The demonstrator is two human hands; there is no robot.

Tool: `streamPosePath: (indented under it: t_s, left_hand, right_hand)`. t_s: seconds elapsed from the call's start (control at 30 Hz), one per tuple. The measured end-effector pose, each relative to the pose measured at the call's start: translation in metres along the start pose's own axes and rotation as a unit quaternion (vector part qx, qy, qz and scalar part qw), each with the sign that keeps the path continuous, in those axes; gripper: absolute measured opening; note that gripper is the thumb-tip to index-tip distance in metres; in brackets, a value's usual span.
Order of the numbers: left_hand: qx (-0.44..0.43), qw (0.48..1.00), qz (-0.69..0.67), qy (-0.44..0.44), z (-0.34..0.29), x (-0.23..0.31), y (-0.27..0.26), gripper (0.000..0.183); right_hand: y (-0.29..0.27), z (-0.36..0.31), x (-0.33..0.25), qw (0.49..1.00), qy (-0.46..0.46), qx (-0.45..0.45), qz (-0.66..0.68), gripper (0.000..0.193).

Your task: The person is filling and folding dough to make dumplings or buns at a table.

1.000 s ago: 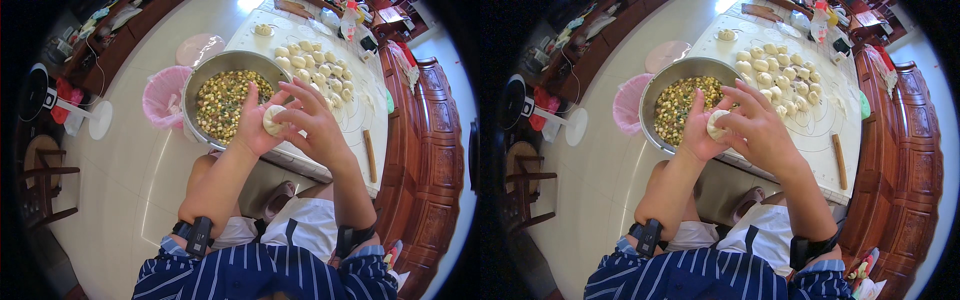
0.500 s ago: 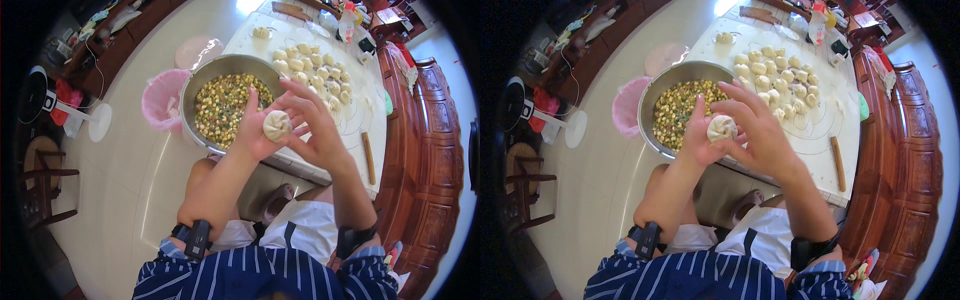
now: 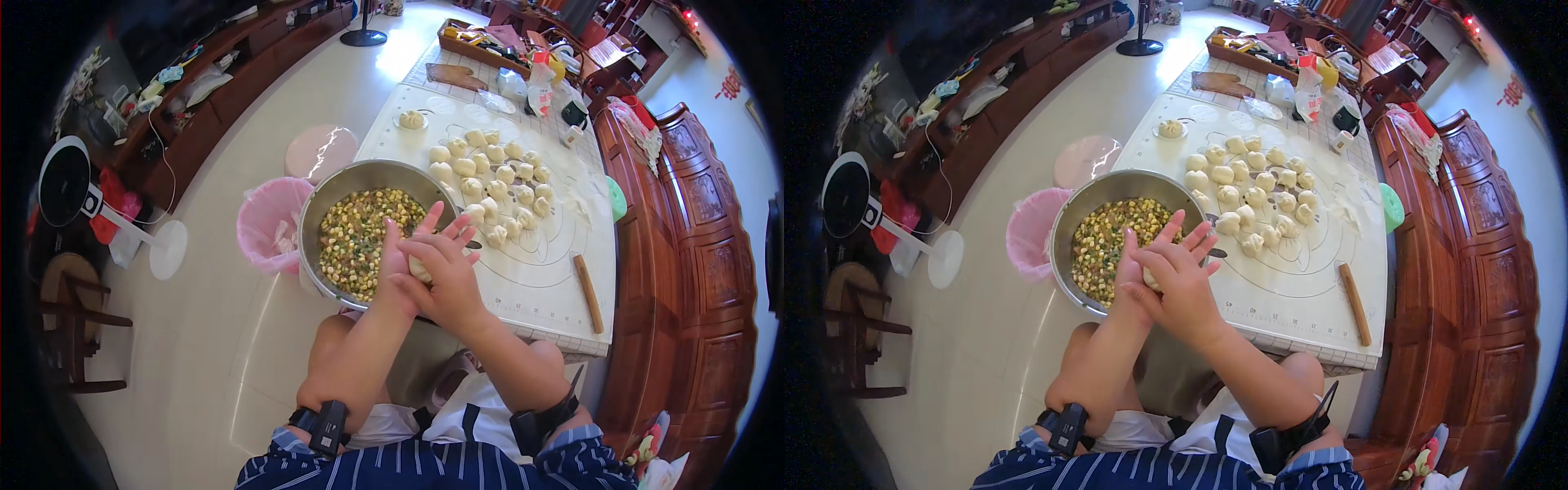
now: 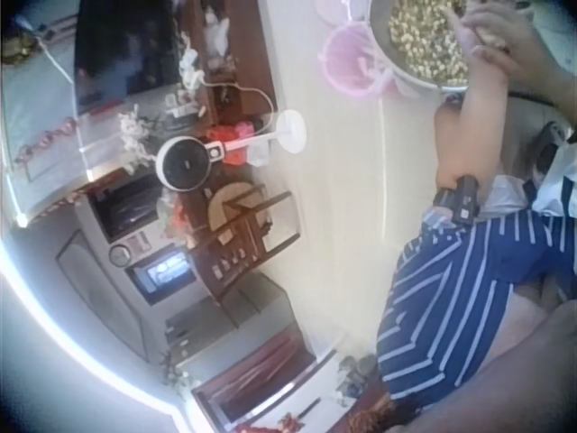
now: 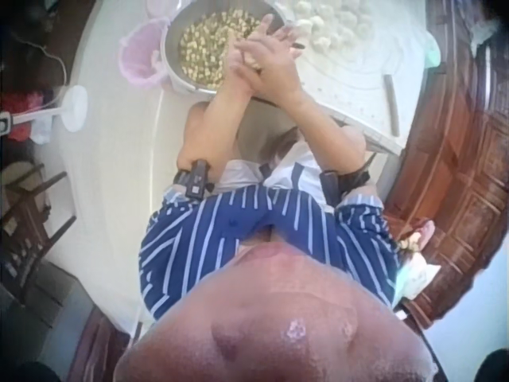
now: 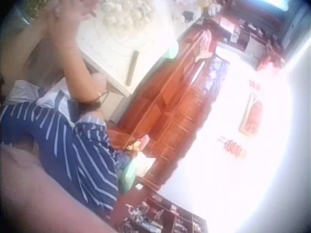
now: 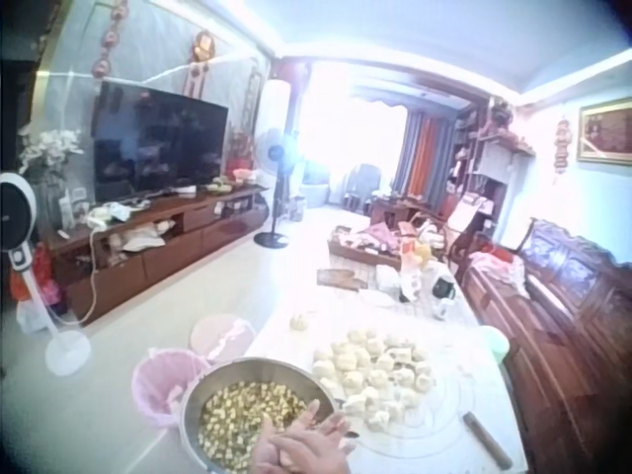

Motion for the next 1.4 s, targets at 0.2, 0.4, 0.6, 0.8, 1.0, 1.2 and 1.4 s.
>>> streamPosePath:
  t_s: [0.2, 0.4, 0.6, 0.8, 1.0, 1.2, 1.4]
  left_hand:
    - [0.02, 0.999, -0.011, 0.024, 0.0, 0.022, 0.007, 0.081]
    - [0.153, 0.978, 0.071, 0.124, 0.009, 0.031, 0.015, 0.088]
    - [0.231, 0.958, 0.09, 0.146, 0.074, 0.065, 0.061, 0.075]
    - [0.31, 0.926, 0.197, 0.084, 0.147, 0.109, 0.063, 0.073]
    - [0.257, 0.958, 0.078, 0.097, 0.082, 0.191, 0.03, 0.065]
    - [0.447, 0.87, 0.096, 0.184, -0.029, 0.251, 0.035, 0.056]
    - [0.544, 0.817, 0.067, 0.181, -0.054, 0.257, 0.035, 0.054]
  right_hand:
    - [-0.021, 0.027, 0.007, 0.978, 0.067, -0.192, 0.055, 0.079]
    - [-0.007, 0.033, 0.037, 0.929, 0.157, -0.253, 0.221, 0.073]
    - [0.003, 0.092, 0.095, 0.723, 0.363, -0.291, 0.512, 0.064]
    - [0.031, 0.14, 0.171, 0.611, 0.464, -0.191, 0.612, 0.054]
    - [0.04, 0.172, 0.277, 0.69, 0.558, -0.16, 0.432, 0.044]
    - [0.12, 0.213, 0.379, 0.927, 0.336, -0.163, -0.028, 0.047]
    - [0.176, 0.21, 0.419, 0.93, 0.315, -0.167, -0.089, 0.043]
Point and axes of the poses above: each hand's wrist, its own z-axis towards the middle knuckle, its own y-axis out of the palm, x = y × z, the point moved 1 cm from there along z, towards the middle knuckle
